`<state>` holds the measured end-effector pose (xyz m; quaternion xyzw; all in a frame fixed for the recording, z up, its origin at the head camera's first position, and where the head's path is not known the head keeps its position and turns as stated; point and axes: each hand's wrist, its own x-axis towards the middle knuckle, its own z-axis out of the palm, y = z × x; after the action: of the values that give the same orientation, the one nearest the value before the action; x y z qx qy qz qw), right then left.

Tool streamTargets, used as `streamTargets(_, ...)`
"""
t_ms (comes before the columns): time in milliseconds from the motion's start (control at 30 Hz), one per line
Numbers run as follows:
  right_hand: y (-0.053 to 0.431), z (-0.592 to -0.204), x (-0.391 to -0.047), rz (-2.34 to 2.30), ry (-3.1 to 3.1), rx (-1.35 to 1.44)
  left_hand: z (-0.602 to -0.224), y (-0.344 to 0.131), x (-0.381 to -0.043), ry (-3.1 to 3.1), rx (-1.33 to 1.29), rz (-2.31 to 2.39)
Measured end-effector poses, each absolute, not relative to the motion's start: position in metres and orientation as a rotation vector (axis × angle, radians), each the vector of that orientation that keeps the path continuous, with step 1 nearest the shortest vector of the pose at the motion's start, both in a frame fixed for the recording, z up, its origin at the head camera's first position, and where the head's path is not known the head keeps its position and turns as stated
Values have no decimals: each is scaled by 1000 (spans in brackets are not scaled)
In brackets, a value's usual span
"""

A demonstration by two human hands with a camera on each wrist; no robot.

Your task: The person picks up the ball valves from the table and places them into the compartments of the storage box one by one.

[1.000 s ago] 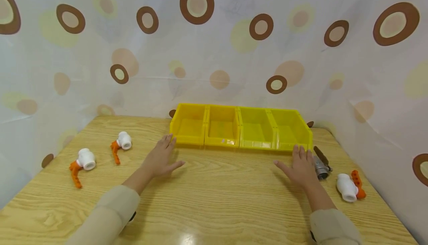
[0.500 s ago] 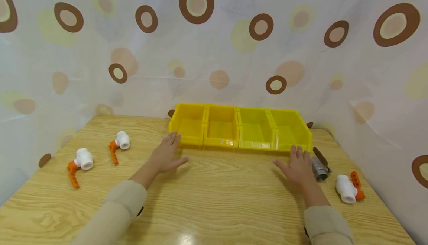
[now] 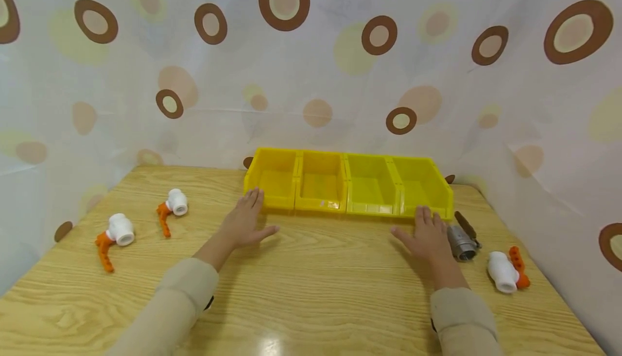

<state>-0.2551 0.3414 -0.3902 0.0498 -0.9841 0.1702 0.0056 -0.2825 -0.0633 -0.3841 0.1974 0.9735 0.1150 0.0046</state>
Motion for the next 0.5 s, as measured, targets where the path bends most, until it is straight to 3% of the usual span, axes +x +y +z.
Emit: streamTargets(500,340,-394,-263,490,-3106,172,-388,-61,-287,3028,587,390)
